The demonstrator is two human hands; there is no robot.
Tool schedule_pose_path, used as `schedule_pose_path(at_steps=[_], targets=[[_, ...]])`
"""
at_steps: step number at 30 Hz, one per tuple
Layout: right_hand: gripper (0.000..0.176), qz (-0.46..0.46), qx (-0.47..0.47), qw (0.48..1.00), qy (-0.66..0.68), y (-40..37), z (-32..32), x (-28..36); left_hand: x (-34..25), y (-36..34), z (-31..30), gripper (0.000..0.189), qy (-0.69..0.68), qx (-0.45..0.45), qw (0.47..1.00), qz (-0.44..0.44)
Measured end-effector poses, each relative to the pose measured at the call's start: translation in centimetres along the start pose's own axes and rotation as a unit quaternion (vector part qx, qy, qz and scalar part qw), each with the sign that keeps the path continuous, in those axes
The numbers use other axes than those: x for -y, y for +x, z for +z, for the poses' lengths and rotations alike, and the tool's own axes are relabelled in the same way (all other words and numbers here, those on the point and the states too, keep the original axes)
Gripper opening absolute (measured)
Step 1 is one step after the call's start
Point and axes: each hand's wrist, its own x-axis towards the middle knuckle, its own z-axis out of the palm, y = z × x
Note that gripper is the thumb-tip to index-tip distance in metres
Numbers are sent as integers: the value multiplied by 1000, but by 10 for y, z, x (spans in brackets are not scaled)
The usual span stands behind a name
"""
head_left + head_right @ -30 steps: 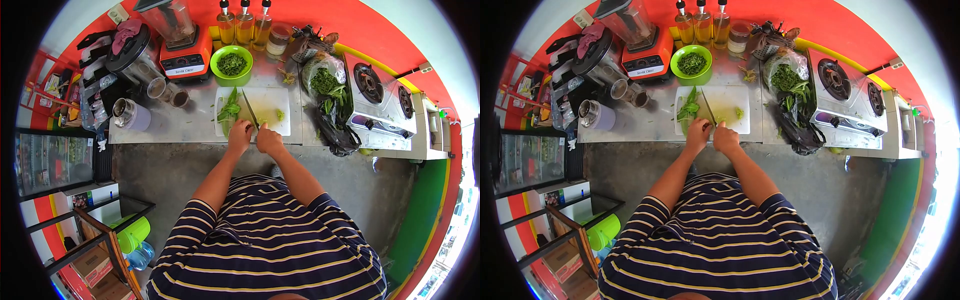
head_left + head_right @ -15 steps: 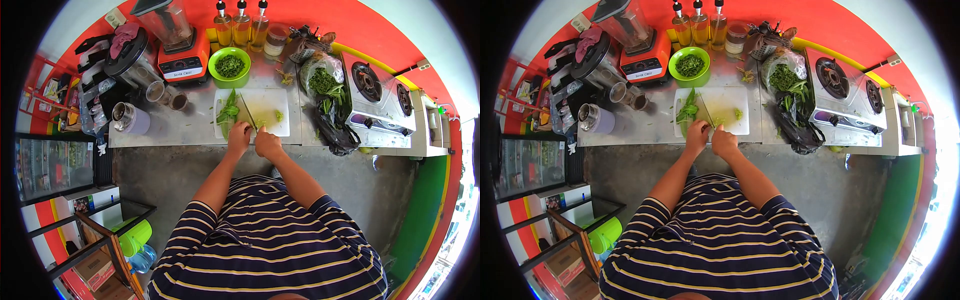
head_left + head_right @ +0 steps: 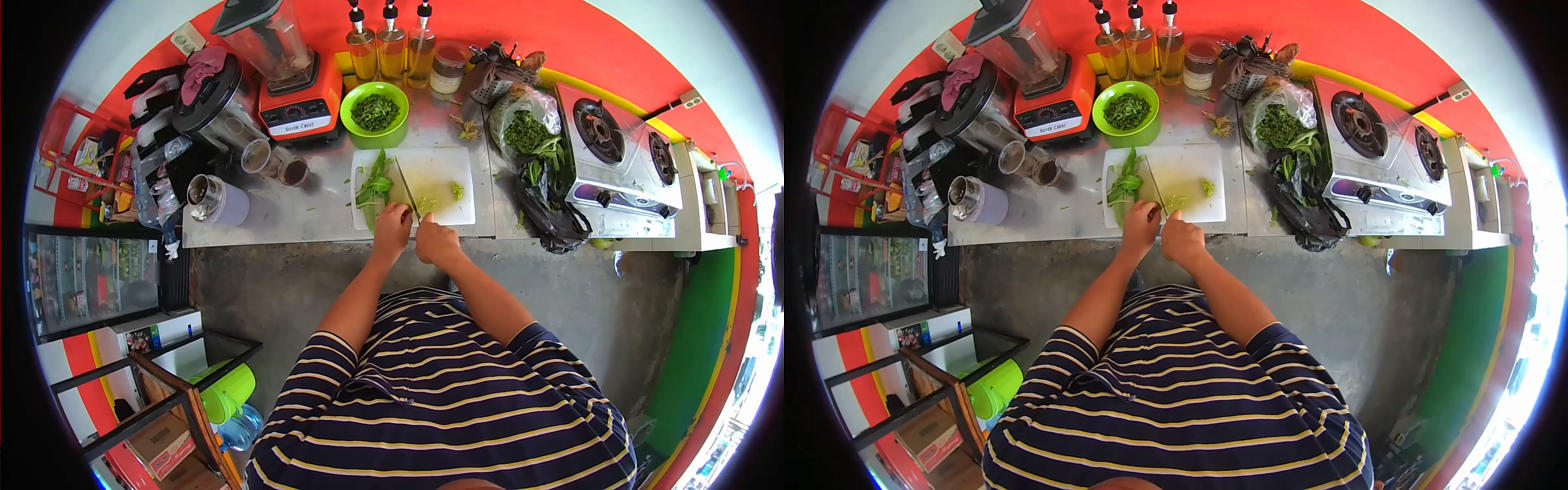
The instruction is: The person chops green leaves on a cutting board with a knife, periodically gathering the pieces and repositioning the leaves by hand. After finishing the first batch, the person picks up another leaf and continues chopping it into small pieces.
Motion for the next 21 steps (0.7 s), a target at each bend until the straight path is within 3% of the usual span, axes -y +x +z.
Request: schedule_pose_path(at_steps=[4, 11, 13, 16, 21], targets=[[45, 9, -23, 999, 29, 2, 14, -1, -6, 1, 0, 14, 29, -26, 999, 20], [34, -22, -69, 996, 58, 21, 10, -22, 2, 0, -15, 13, 19, 4, 999, 46], [32, -15, -105, 989, 99, 14, 13, -31, 2, -6, -38, 15, -56, 18, 997, -56], [39, -106, -69, 988, 86, 4, 8, -48, 21, -11, -72, 16, -14, -25, 998, -61], [39, -146, -67, 983, 84, -7, 10, -62, 20, -12, -107, 17, 1, -57, 995, -83]])
